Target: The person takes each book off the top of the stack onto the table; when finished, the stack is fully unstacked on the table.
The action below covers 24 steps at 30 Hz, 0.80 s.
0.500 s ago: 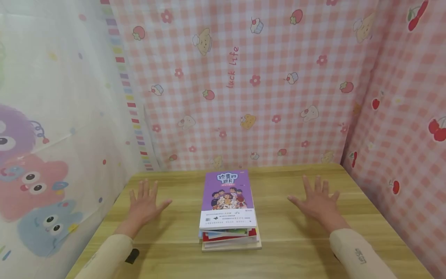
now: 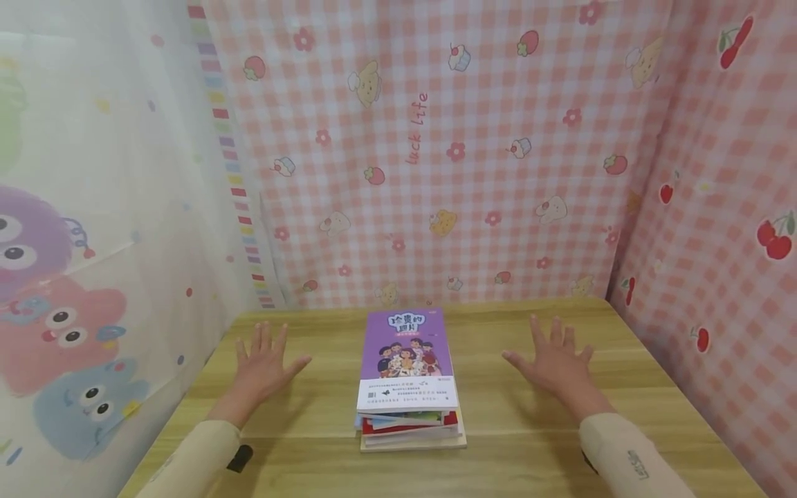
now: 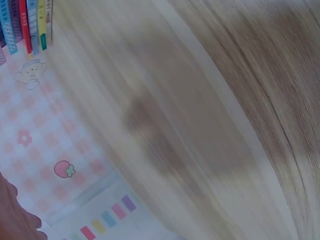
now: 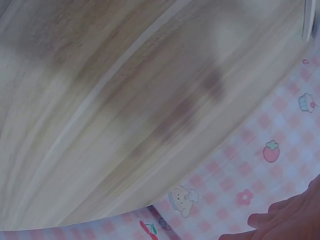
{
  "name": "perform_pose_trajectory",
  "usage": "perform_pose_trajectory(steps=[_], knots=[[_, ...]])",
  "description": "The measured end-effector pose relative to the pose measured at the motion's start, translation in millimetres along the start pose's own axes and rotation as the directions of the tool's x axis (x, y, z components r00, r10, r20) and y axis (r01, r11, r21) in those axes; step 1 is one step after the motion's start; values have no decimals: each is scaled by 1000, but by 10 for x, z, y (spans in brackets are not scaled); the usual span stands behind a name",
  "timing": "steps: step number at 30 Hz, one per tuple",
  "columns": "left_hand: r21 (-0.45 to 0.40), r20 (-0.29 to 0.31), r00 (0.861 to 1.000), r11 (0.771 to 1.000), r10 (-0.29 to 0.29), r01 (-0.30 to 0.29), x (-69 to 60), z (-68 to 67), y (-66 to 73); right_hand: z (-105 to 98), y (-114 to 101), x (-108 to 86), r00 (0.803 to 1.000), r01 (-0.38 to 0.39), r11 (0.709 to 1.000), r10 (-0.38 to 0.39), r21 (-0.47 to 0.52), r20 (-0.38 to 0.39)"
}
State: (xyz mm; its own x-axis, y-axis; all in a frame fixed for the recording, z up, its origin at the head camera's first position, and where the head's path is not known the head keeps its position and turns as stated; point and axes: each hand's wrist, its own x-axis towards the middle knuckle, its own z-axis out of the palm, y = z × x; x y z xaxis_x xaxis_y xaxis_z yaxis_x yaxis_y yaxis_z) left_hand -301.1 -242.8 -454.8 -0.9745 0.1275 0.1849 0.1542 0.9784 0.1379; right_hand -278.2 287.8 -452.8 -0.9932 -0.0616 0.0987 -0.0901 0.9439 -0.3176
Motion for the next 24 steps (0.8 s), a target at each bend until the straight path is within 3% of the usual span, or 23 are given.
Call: perform_pose_trajectory(steps=[8, 16, 24], knots=[[-72, -1, 1000, 997, -7, 7, 39, 18, 101, -16, -107, -18, 1000, 4, 998, -4, 63, -7], [-118, 20, 1000, 993, -10, 12, 1, -34, 352, 36, -256, -16, 1000, -10, 990, 6, 142, 26], [-180, 7, 1000, 984, -14, 15, 11, -27, 496, 35, -419, -46, 1000, 17, 984, -20, 178, 11]])
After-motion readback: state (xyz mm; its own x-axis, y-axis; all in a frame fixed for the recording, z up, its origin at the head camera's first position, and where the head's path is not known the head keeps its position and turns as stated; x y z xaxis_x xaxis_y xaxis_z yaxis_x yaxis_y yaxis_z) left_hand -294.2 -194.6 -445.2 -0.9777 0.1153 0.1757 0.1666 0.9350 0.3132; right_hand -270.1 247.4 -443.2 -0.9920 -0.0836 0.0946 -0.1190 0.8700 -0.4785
